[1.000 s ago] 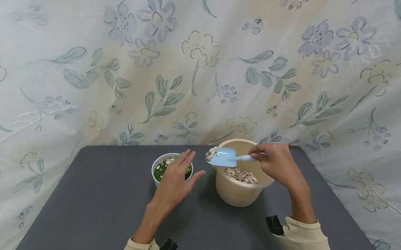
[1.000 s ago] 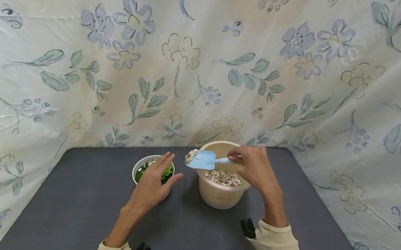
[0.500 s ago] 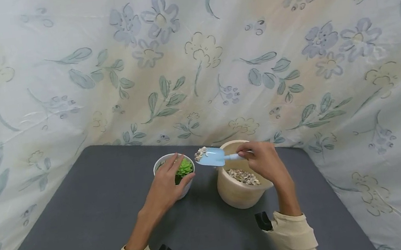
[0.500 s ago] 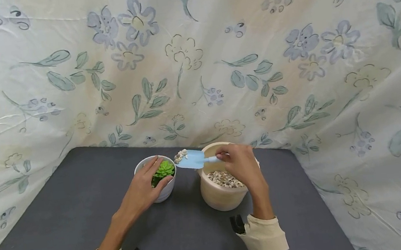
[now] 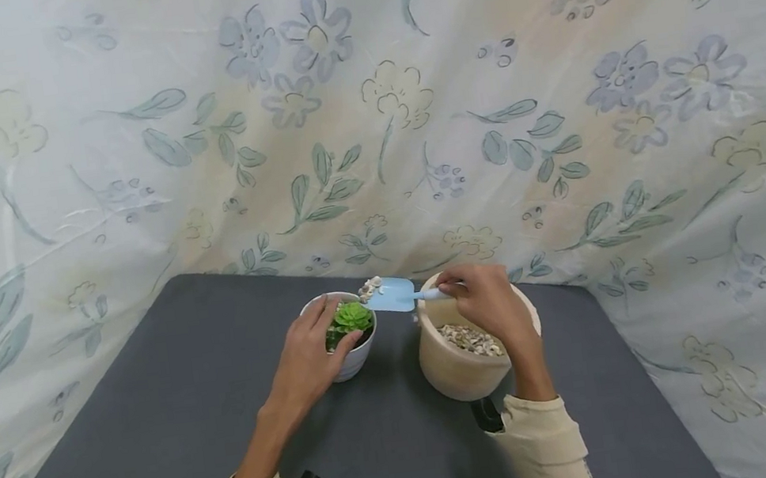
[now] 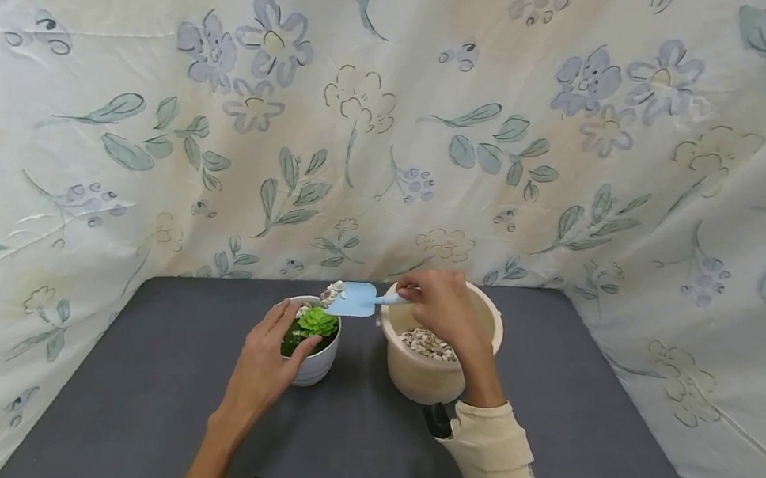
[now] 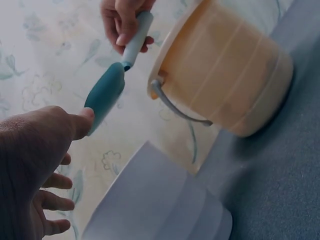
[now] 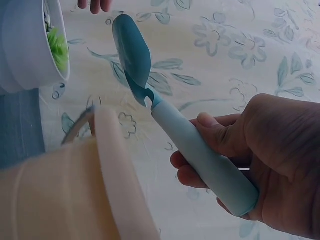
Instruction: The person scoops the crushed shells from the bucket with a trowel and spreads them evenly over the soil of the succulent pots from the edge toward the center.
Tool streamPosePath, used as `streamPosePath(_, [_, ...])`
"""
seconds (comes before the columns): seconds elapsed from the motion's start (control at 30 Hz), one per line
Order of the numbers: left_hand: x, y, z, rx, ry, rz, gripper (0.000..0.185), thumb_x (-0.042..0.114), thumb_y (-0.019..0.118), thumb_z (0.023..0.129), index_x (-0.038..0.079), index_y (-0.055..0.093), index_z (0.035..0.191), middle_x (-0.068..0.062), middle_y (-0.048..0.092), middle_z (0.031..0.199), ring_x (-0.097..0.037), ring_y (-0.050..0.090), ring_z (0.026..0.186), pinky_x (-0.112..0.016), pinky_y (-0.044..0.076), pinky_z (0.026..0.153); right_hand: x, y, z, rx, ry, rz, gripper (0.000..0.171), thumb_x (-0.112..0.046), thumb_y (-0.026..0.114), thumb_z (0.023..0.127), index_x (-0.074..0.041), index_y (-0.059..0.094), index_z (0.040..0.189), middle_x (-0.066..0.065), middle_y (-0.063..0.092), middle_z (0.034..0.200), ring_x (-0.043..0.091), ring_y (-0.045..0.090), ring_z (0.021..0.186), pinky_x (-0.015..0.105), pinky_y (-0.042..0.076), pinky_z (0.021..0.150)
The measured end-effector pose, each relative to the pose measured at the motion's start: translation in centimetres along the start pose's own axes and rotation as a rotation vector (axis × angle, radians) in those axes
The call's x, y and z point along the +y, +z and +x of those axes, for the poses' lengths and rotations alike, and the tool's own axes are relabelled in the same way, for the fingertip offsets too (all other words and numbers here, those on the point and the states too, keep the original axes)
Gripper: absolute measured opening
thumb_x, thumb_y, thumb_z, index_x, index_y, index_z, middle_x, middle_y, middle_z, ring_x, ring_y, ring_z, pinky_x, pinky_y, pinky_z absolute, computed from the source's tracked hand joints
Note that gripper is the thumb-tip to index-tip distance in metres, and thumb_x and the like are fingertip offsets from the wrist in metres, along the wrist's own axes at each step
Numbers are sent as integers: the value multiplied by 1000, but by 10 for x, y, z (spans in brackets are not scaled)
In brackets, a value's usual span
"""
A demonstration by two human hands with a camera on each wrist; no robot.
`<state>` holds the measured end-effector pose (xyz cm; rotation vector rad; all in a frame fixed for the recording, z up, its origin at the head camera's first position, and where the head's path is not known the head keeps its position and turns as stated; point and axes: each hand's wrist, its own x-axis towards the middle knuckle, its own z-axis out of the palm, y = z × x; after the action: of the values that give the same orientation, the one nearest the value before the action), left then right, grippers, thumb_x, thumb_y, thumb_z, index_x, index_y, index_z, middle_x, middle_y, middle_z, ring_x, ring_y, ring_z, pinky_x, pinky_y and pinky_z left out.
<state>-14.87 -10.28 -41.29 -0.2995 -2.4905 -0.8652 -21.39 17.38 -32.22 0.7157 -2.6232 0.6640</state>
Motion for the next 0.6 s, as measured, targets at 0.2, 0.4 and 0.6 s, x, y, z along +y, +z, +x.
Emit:
streamPosePath(0.2, [-5, -3, -2, -42, -78, 25, 75, 40, 75, 97, -2, 50, 153, -30, 45, 160, -50, 43, 149, -68, 39, 119, -9, 12, 10, -30, 5, 12, 12, -7, 73, 96, -9, 84, 98, 6, 83, 94, 17, 55, 66, 39, 40, 81])
streamPosePath(0.4, [-12, -6, -3, -79, -130, 32, 84, 46, 75, 95, -2, 44, 157, -32, 40, 162, -53, 39, 150, -70, 38, 118, -22, 22, 20, -73, 41, -14, 12, -6, 71, 96, -11, 82, 97, 5, 83, 95, 24, 69, 83, 57, 38, 102])
streamPosePath(0.6, [-19, -7, -4, -174, -202, 24, 96, 54, 74, 93, 3, 33, 163, -31, 30, 168, -52, 35, 153, -69, 39, 118, -34, 35, 30, -91, 24, -75, 12, -6, 73, 95, -12, 82, 95, 3, 82, 94, 24, 67, 90, 55, 37, 98])
